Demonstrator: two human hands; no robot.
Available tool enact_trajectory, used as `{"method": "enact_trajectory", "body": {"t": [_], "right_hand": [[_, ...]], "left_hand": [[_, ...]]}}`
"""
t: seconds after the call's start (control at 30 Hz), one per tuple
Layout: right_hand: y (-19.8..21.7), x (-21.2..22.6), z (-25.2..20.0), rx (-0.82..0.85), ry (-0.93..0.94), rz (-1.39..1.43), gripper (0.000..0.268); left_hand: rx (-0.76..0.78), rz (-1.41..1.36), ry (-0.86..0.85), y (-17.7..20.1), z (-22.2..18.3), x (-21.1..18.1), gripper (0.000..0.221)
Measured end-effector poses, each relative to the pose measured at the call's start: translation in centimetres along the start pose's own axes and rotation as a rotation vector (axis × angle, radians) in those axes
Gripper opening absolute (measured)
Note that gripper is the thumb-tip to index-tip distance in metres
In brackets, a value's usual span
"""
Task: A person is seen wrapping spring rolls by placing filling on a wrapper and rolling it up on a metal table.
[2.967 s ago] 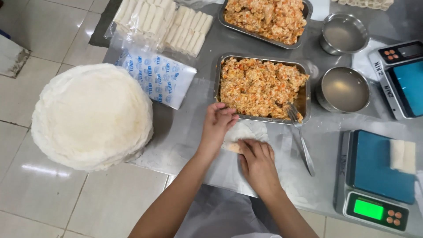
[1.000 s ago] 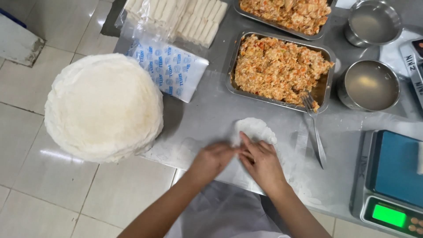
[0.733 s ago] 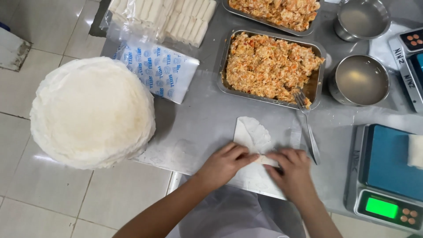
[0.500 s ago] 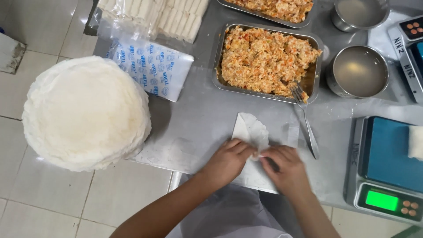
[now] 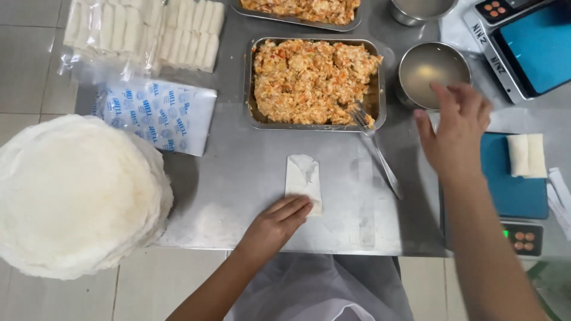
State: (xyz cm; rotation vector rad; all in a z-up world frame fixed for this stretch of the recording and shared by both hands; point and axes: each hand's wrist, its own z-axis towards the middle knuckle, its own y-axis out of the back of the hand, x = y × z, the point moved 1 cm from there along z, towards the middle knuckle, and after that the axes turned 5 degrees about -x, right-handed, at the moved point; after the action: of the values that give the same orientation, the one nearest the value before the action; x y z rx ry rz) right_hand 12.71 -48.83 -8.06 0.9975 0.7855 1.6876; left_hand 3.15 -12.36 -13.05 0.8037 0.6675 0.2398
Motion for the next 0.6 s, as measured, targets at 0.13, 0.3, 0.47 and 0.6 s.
{"method": "enact_trajectory", "body": {"t": [0.13,0.3,0.47,0.6], "right_hand": [[-1.4,-1.5,-1.0,0.102,0.059,-0.417,0.069],[0.8,11.3,-5.7,0.14,0.543,-0.194,0.079],[-5.6,13.2,-8.0,0.17,0.723,-0.031,0.09],[-7.3,13.1,-7.4,0.247,0.704,-0.138,0.099]], "left_hand": [[-0.013,-0.042,0.031,-0.4,0.1,1.0,0.041],[0.007,-0.149,0.101,0.1,-3.7,-2.5,0.034],[-0.043,-0.084,0.063,1.2,-4.0,-4.3,0.027],[-0.111,-0.136,0.109,1.5,-3.1,-4.2,0.016]]}}
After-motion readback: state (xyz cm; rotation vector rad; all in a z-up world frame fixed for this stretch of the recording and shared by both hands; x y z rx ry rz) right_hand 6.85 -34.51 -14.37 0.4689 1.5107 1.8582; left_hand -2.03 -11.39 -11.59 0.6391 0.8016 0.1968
